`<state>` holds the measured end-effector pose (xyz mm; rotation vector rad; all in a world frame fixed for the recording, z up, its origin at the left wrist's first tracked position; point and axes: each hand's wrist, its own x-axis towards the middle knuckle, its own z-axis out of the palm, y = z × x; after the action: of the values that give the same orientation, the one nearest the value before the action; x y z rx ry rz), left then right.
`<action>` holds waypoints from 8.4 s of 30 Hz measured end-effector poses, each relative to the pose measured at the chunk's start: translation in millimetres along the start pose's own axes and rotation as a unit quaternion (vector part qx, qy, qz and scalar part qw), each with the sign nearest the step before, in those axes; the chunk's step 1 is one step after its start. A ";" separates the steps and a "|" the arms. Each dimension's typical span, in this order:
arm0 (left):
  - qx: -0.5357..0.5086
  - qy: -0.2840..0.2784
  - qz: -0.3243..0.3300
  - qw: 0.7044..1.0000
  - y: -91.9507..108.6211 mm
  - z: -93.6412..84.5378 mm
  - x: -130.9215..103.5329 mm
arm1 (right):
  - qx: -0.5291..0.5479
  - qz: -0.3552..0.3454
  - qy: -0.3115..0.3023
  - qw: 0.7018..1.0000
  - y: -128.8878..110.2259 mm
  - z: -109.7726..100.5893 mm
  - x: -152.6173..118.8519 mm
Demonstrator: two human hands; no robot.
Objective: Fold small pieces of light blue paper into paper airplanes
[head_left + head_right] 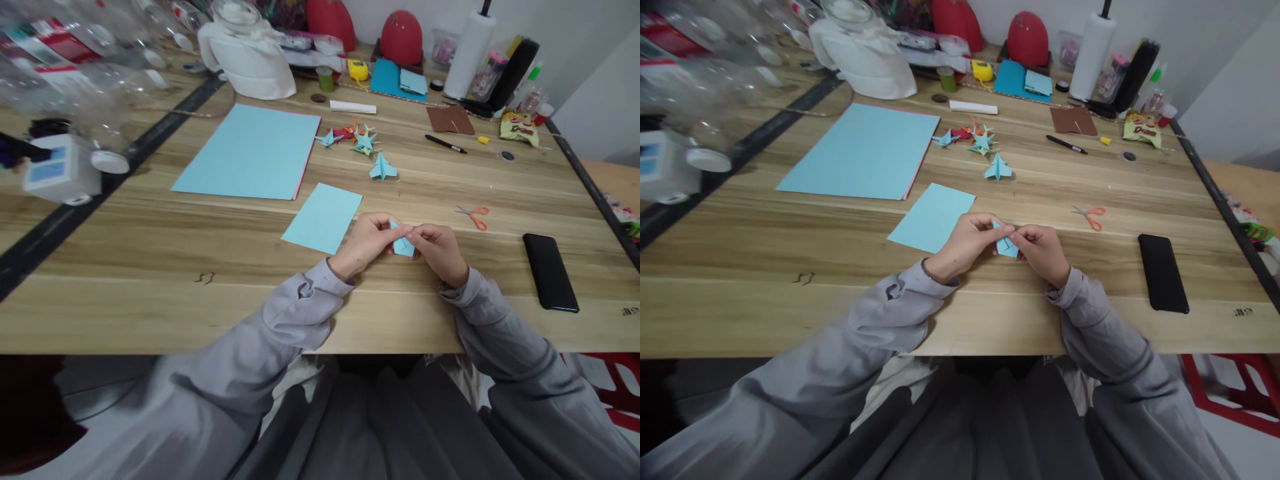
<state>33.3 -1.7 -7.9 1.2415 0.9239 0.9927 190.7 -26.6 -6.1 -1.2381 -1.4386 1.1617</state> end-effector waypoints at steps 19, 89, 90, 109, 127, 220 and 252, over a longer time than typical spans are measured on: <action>-0.059 0.020 -0.005 0.998 0.8 4.6 -1.6 | 0.043 0.024 0.055 0.997 2.0 -2.4 1.7; -0.053 -0.129 -0.038 0.989 -6.6 9.8 -10.2 | 0.144 0.017 0.034 0.989 -3.5 1.9 -0.4; -0.046 -0.127 -0.035 0.990 -6.9 10.0 -10.2 | 0.133 0.017 0.038 0.990 -4.1 2.2 -0.6; 0.031 -0.132 -0.027 0.990 -3.6 13.8 -15.0 | 0.071 0.024 0.081 0.994 -1.6 -2.2 -0.3; -0.015 -0.145 -0.036 0.989 -4.2 11.1 -14.1 | 0.077 0.030 0.060 0.995 -4.9 0.3 -2.0; -0.113 0.077 0.014 0.990 0.8 11.5 -5.9 | 0.169 -0.033 0.070 0.983 5.5 0.1 1.1; -0.034 0.036 0.039 0.998 -0.2 6.3 -6.1 | 0.112 0.000 0.084 0.990 1.8 -3.7 2.8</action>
<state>37.3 -9.4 -7.3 1.1976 0.8953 1.1284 194.3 -23.3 -7.1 -1.1485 -1.1512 1.1551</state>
